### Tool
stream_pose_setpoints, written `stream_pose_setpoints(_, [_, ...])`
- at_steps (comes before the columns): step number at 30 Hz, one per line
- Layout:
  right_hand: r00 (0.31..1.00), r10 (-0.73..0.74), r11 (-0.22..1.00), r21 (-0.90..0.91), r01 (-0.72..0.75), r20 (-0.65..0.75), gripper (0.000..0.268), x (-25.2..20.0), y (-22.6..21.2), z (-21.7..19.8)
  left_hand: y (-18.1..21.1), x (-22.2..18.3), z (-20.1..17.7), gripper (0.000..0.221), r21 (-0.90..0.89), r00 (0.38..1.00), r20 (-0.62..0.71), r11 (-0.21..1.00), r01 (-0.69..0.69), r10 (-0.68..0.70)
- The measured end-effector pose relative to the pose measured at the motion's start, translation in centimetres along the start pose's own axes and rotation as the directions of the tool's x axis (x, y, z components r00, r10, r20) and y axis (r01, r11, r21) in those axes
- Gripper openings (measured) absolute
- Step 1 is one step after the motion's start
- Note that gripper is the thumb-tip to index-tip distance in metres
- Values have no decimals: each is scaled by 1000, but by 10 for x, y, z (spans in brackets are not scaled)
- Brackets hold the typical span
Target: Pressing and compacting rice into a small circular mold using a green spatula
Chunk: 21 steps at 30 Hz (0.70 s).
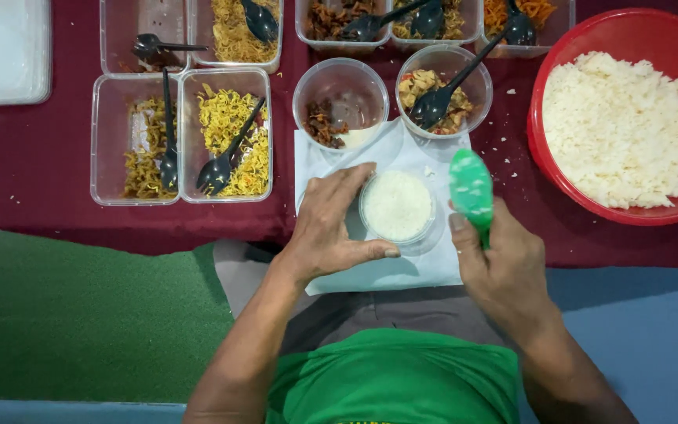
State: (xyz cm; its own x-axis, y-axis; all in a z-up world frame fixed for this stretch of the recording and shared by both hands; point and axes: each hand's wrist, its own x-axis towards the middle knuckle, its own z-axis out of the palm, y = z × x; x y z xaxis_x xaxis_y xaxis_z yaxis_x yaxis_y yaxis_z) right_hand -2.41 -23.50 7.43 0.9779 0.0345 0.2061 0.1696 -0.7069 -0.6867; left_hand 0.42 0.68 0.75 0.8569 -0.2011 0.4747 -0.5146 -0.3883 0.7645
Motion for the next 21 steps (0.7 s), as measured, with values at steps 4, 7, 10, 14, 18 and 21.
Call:
stream_pose_setpoints(4, [934, -356, 931, -88, 354, -1, 14, 10, -28, -9, 0, 1, -1, 102, -14, 1000, 20, 1000, -13, 13])
stream_pose_setpoints(7, [884, -466, 868, -172, 465, 34, 21, 8, -34, -6, -2, -1, 2, 101, -13, 1000, 22, 1000, -13, 13])
stream_pose_setpoints(10, [866, -483, 817, -287, 500, 131, 23, 1, -29, 3, -3, -1, 1, 99, 4, 999, 30, 1000, -19, 19])
stream_pose_setpoints(14, [802, -557, 628, -522, 578, 218, 27, -5, -24, 12, 0, 0, -1, 95, -6, 999, 30, 1000, -17, 17])
stream_pose_setpoints(18, [823, -476, 598, -571, 562, 311, 31, -12, -33, 12, -5, -7, 0, 98, 149, 988, 149, 989, 20, -42])
stream_pose_setpoints(21, [822, -491, 606, -564, 561, 290, 30, -11, -31, 14, -5, -7, 0, 97, 154, 987, 154, 988, 17, -41])
